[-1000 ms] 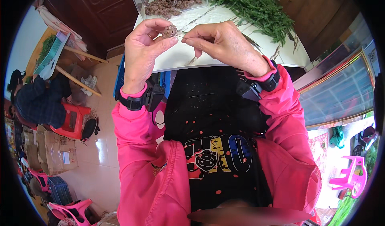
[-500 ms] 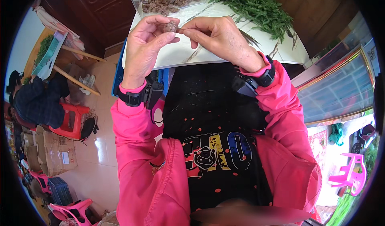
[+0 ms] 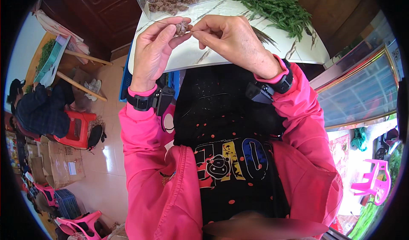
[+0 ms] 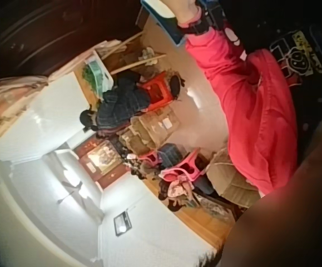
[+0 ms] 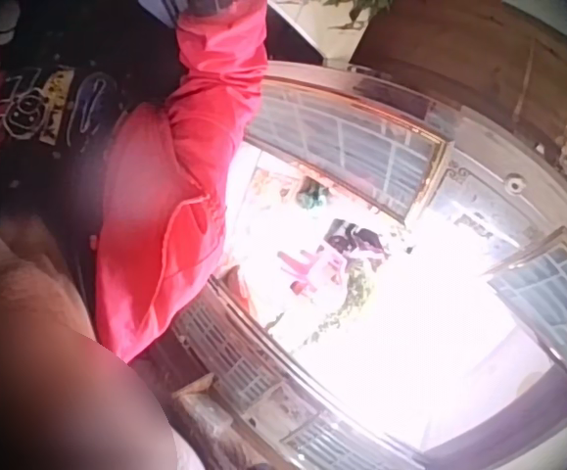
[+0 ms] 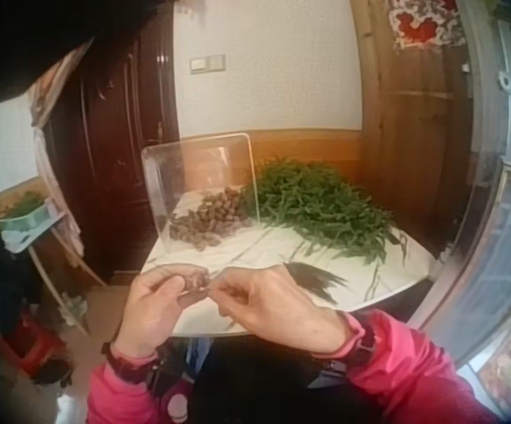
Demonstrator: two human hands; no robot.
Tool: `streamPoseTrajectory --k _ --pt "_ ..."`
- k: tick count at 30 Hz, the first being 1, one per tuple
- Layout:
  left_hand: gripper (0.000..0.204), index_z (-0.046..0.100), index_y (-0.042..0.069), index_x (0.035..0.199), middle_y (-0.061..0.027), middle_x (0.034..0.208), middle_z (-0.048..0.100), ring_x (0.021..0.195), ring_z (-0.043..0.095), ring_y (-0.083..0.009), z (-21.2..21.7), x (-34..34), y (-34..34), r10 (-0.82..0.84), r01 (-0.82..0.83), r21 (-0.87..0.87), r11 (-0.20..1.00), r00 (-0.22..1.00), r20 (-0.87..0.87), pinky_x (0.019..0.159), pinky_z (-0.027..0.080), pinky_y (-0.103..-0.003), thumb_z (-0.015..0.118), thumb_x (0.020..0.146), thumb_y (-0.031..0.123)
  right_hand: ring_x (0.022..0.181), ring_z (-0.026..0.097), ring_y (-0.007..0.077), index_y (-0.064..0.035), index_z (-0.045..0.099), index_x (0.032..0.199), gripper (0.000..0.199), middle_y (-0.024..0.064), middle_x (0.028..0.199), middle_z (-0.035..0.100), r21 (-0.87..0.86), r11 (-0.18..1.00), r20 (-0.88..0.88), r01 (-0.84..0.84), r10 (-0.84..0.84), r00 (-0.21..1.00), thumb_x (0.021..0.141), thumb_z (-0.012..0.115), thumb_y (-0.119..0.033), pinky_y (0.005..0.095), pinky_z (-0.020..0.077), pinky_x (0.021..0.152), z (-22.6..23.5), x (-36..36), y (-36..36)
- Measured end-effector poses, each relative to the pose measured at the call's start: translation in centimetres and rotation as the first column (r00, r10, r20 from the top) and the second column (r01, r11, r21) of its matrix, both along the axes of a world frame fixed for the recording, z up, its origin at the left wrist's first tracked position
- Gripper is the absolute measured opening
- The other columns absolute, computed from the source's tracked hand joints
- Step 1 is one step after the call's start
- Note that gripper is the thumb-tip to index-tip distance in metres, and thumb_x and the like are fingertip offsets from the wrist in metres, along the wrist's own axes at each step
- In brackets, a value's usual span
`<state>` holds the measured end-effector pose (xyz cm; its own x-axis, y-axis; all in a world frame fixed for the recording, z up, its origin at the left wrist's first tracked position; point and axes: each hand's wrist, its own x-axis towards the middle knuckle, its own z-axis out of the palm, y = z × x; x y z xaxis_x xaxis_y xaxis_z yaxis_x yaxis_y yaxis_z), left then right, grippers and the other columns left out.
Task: Trimming plant pieces and placing them into a container using pliers.
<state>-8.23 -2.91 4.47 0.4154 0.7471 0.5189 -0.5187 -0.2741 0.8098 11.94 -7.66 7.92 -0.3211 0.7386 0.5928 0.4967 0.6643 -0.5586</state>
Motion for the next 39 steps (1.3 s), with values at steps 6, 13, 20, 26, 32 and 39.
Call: streamPoseTrajectory --k 6,13,20,26,32,39 --pt "0.025 0.060 -0.006 0.115 -0.0204 0.114 0.063 0.103 0.064 -0.0231 -0.9 0.2 0.7 -0.099 0.107 -0.117 0.987 0.993 0.070 0.093 0.054 -0.038 0.052 0.098 0.012 0.059 0.062 0.0180 -0.0027 0.069 0.093 0.017 0.0088 0.068 0.066 -0.048 0.999 -0.053 -0.017 0.015 0.998 0.087 0.062 -0.016 0.0290 0.0470 0.054 -0.2 0.0 0.3" --pt "0.023 0.059 -0.003 0.113 -0.0213 0.118 0.060 0.106 0.062 -0.0245 -2.1 0.8 1.3 -0.195 0.234 -0.148 0.961 0.952 0.235 0.092 0.055 -0.038 0.056 0.096 0.013 0.058 0.053 0.0064 -0.0022 0.069 0.096 0.017 0.0018 0.066 0.063 -0.012 1.000 -0.002 -0.011 0.011 1.000 0.090 0.063 -0.017 0.0240 0.0424 0.053 -0.8 0.4 0.9" --pt "0.021 0.060 0.000 0.111 -0.0206 0.119 0.058 0.103 0.062 -0.0241 -2.7 1.4 1.2 -0.211 0.258 -0.125 0.958 0.930 0.301 0.090 0.055 -0.036 0.058 0.095 0.013 0.056 0.052 0.0079 -0.0033 0.069 0.096 0.017 0.0018 0.063 0.059 -0.032 0.999 0.009 -0.039 0.040 0.999 0.090 0.063 -0.018 0.0255 0.0419 0.053 -0.4 0.8 1.0" --pt "0.019 0.060 0.000 0.109 -0.0197 0.116 0.059 0.101 0.062 -0.0238 -3.4 1.0 1.8 -0.260 0.305 -0.102 0.947 0.912 0.317 0.087 0.056 -0.033 0.058 0.095 0.013 0.057 0.054 0.0094 -0.0037 0.069 0.096 0.017 0.0033 0.064 0.061 -0.054 0.998 0.049 -0.025 0.027 0.998 0.090 0.064 -0.019 0.0263 0.0430 0.053 -0.3 0.9 1.0" --pt "0.019 0.060 0.000 0.108 -0.0194 0.115 0.060 0.100 0.062 -0.0235 -3.3 0.8 1.9 -0.222 0.251 -0.155 0.956 0.958 0.182 0.080 0.057 -0.032 0.055 0.097 0.015 0.060 0.059 0.0138 -0.0027 0.069 0.095 0.018 0.0078 0.070 0.064 0.193 0.981 0.056 0.016 -0.027 0.998 0.088 0.067 -0.019 0.0279 0.0465 0.056 -1.3 1.2 1.8" --pt "0.022 0.058 0.000 0.105 -0.0158 0.107 0.062 0.097 0.063 -0.0226 -2.4 1.2 1.2 -0.149 0.151 -0.122 0.981 0.989 0.028 0.074 0.059 -0.032 0.047 0.101 0.018 0.062 0.064 0.0305 -0.0007 0.069 0.087 0.020 0.0153 0.070 0.066 0.147 0.988 0.064 0.039 -0.049 0.997 0.086 0.066 -0.020 0.0348 0.0500 0.058 -0.7 1.3 1.6"
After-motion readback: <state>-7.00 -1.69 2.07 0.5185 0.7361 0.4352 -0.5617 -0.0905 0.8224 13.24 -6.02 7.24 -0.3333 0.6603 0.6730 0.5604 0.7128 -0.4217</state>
